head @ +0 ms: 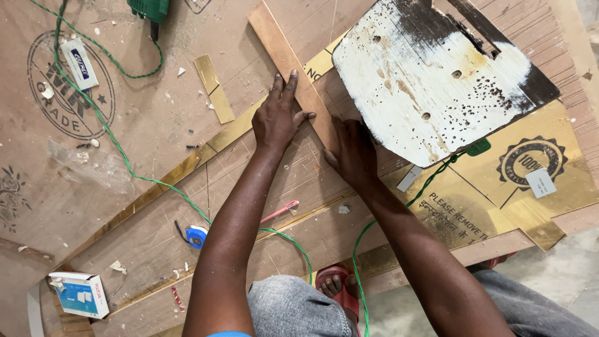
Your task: The person measures and marks a wooden plank with a tape measure and pencil, then uses a green handheld electric sander to cut along the marked lines. The person repeats this process multiple times, creating several smaller wooden pieces.
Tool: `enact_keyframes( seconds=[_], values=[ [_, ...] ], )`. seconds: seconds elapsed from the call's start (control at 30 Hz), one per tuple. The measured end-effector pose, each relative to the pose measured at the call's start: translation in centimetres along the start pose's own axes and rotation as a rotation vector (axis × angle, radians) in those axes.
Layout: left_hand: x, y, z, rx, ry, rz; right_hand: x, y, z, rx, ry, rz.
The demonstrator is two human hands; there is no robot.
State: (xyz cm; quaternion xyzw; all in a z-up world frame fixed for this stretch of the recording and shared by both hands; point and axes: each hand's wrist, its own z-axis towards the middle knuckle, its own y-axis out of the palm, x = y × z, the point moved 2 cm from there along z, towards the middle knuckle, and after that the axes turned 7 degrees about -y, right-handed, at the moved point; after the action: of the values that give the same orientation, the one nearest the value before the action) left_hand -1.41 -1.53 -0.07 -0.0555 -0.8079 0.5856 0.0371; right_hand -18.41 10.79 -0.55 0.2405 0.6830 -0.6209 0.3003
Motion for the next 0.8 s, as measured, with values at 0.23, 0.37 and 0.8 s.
enact_keyframes(
  seconds=[0.23, 0.37, 0.8],
  values=[
    [0.16, 0.0, 0.03, 0.052, 0.022, 0.022, -0.1, -0.11, 0.18, -0.001, 0.015, 0.017],
    [0.06, 0.21, -0.03, 0.061, 0.026, 0.027, -0.17, -0.23, 0.14, 0.006, 0.007, 0.018],
    [-0.03, 0.57, 0.22, 0.015, 0.007, 0.026, -0.01, -0.39, 0.37, -0.037, 0.037, 0.036]
  ],
)
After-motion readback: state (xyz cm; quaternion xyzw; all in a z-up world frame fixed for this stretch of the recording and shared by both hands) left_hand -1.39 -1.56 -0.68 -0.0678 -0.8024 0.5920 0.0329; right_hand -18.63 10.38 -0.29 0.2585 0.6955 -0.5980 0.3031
